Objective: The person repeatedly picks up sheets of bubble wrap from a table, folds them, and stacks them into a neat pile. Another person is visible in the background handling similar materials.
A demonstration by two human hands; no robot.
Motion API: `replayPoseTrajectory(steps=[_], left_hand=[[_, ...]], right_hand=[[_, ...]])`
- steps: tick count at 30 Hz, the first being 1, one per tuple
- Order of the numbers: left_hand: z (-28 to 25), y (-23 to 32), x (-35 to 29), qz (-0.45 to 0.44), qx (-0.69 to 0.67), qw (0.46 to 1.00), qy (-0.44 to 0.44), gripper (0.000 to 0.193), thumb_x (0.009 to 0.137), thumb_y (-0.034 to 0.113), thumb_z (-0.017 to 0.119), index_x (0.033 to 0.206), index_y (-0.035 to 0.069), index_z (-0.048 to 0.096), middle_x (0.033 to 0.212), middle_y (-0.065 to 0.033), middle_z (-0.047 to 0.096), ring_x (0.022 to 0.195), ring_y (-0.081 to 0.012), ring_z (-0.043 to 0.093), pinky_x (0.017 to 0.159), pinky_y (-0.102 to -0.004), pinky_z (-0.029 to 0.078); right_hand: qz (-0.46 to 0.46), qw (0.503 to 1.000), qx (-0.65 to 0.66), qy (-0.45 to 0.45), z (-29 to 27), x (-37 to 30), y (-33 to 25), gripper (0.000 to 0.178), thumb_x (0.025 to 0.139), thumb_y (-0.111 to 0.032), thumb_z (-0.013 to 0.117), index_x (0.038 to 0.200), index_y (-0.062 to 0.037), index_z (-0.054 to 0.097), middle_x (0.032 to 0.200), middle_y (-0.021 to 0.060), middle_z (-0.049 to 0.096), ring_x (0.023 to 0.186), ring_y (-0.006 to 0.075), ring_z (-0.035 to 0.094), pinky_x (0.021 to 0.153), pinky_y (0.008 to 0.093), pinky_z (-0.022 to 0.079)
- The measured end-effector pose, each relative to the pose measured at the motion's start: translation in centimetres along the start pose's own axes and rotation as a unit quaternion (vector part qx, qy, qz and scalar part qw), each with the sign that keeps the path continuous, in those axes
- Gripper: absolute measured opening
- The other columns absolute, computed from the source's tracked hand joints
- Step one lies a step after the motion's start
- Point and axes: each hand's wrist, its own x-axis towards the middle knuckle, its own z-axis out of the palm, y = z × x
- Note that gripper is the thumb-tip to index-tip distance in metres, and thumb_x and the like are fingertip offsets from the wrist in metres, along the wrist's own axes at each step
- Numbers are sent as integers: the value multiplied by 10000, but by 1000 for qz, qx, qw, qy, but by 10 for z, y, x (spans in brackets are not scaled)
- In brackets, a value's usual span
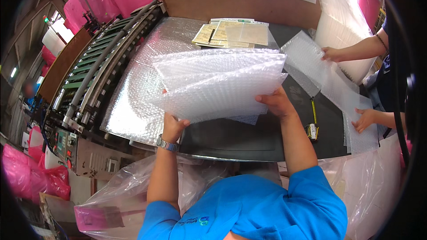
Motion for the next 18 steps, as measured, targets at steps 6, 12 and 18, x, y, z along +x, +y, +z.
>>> replayPoseTrajectory(steps=[6, 12, 18], left_hand=[[-3, -6, -4, 30, -8, 999, -26, 1001, 560, 321, 786, 1286, -11, 183, 1193, -148, 407, 1077, -266, 441, 911, -362, 373], [30, 19, -20, 46, -54, 996, 52, 828, 590, 188, 783, 1221, 12, 276, 1108, -122, 477, 1010, -237, 490, 876, -356, 401], [27, -2, -30, 58, 119, 986, 99, 999, 600, 317, 778, 1334, 47, 157, 1291, -198, 308, 1195, -284, 327, 982, -425, 273]], right_hand=[[-61, 995, -79, -6, -8, 0, 8, 944, 492, -128, 799, 1287, -40, 297, 1222, 81, 437, 1149, 212, 385, 986, 335, 270], [-88, 995, -47, 14, 2, -1, -1, 958, 485, -153, 811, 1287, -45, 298, 1220, 83, 437, 1148, 215, 384, 989, 340, 265], [6, 993, -119, 7, 2, -10, -4, 705, 601, -125, 754, 1210, -48, 406, 1126, 64, 513, 1056, 187, 466, 923, 327, 344]])
